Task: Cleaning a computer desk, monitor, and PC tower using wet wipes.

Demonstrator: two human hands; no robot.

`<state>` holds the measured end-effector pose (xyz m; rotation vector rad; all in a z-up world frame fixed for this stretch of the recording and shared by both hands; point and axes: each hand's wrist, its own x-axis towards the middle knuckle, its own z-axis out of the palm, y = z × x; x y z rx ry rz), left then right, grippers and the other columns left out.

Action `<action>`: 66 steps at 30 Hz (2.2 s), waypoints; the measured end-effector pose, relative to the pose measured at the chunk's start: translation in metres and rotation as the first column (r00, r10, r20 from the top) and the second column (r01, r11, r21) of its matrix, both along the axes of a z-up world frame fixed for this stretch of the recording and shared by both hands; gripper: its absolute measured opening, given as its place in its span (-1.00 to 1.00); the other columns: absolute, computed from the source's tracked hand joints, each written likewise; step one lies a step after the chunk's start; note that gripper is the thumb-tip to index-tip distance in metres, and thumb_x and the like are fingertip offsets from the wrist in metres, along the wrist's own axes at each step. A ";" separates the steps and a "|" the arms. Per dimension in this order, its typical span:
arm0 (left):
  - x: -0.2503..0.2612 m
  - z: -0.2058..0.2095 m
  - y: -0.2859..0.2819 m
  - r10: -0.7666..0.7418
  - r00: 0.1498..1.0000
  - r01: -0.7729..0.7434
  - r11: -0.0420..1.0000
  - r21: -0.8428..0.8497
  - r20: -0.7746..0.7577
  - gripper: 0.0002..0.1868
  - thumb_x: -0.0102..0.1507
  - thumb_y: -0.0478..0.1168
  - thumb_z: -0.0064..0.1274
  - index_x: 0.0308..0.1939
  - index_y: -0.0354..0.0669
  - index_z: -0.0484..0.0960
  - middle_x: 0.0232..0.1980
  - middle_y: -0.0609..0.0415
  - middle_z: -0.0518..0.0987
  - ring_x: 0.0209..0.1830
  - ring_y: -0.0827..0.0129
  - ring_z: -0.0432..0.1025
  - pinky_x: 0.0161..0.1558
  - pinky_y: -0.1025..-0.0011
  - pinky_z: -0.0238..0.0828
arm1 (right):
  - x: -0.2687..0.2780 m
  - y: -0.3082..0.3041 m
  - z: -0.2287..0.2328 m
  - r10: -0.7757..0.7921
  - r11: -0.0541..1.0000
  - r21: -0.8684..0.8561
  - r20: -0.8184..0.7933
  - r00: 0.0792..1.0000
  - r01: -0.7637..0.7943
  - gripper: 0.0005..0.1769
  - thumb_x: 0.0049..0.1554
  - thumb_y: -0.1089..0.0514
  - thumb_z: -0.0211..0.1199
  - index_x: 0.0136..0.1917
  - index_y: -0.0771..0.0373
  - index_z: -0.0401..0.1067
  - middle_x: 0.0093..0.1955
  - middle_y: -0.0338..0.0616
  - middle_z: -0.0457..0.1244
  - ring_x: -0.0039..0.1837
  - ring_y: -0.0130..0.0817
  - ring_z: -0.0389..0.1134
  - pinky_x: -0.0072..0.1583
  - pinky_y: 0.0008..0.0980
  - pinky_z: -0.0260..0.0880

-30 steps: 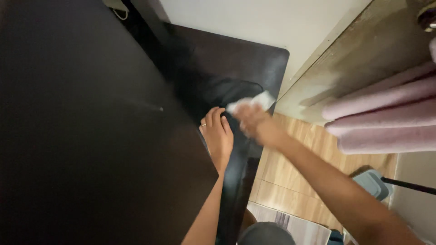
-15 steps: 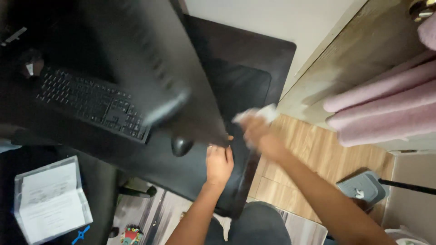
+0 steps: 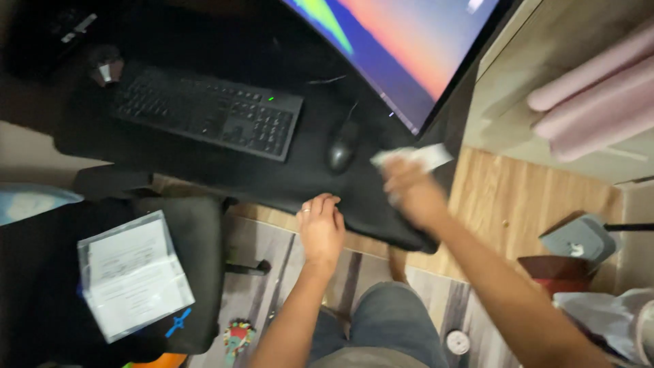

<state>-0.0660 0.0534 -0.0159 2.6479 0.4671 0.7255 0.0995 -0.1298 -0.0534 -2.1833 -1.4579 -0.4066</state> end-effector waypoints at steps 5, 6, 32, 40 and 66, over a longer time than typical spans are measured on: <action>-0.038 -0.014 0.035 -0.147 0.988 0.147 0.989 -0.005 -0.046 -0.64 0.16 -0.32 0.08 0.05 -0.15 0.66 0.19 -0.01 0.58 0.24 0.06 0.41 0.33 0.10 0.25 | 0.011 -0.013 0.001 -0.659 0.740 -0.081 -0.285 0.696 0.668 -0.63 0.36 0.24 0.02 0.40 0.31 0.35 0.24 0.18 0.28 0.24 0.19 0.31 0.21 0.06 0.35; -0.041 -0.013 0.040 -0.152 0.987 0.152 0.988 -0.006 -0.051 -0.64 0.16 -0.32 0.08 0.05 -0.15 0.66 0.19 -0.01 0.58 0.24 0.06 0.41 0.33 0.10 0.25 | -0.015 0.005 0.005 -0.662 0.737 -0.084 -0.289 0.691 0.671 -0.63 0.36 0.24 0.02 0.40 0.31 0.35 0.24 0.18 0.28 0.24 0.19 0.31 0.21 0.06 0.35; 0.080 0.235 0.035 -0.333 0.878 0.351 0.936 0.008 0.344 -0.80 0.30 -0.29 0.04 -0.03 -0.09 0.71 -0.01 0.05 0.68 0.03 0.10 0.50 0.12 0.15 0.30 | -0.045 0.005 0.267 -0.178 0.214 0.809 -0.518 0.837 0.547 -0.51 0.46 0.13 0.05 0.57 0.39 0.20 0.57 -0.05 0.18 0.41 -0.44 0.20 0.41 -0.48 0.22; 0.100 0.342 0.028 -0.416 0.705 0.448 0.889 0.093 0.574 -0.72 0.31 -0.36 0.01 0.07 -0.10 0.68 0.15 0.09 0.64 0.19 0.18 0.45 0.27 0.20 0.24 | -0.035 0.017 0.382 -0.632 0.545 0.754 0.081 0.770 0.368 -0.69 0.51 0.36 0.09 0.49 0.31 0.36 0.50 0.09 0.25 0.54 -0.11 0.30 0.52 -0.29 0.31; 0.189 0.418 0.298 -0.453 0.676 0.463 0.875 0.143 0.581 -0.75 0.26 -0.31 0.07 -0.01 -0.04 0.72 0.16 0.12 0.63 0.24 0.11 0.38 0.27 0.15 0.21 | 0.195 0.322 0.493 -0.589 0.808 0.155 0.161 0.792 0.569 -0.74 0.14 0.31 0.20 0.05 0.15 0.62 -0.09 0.08 0.41 -0.04 0.12 0.41 0.00 -0.02 0.39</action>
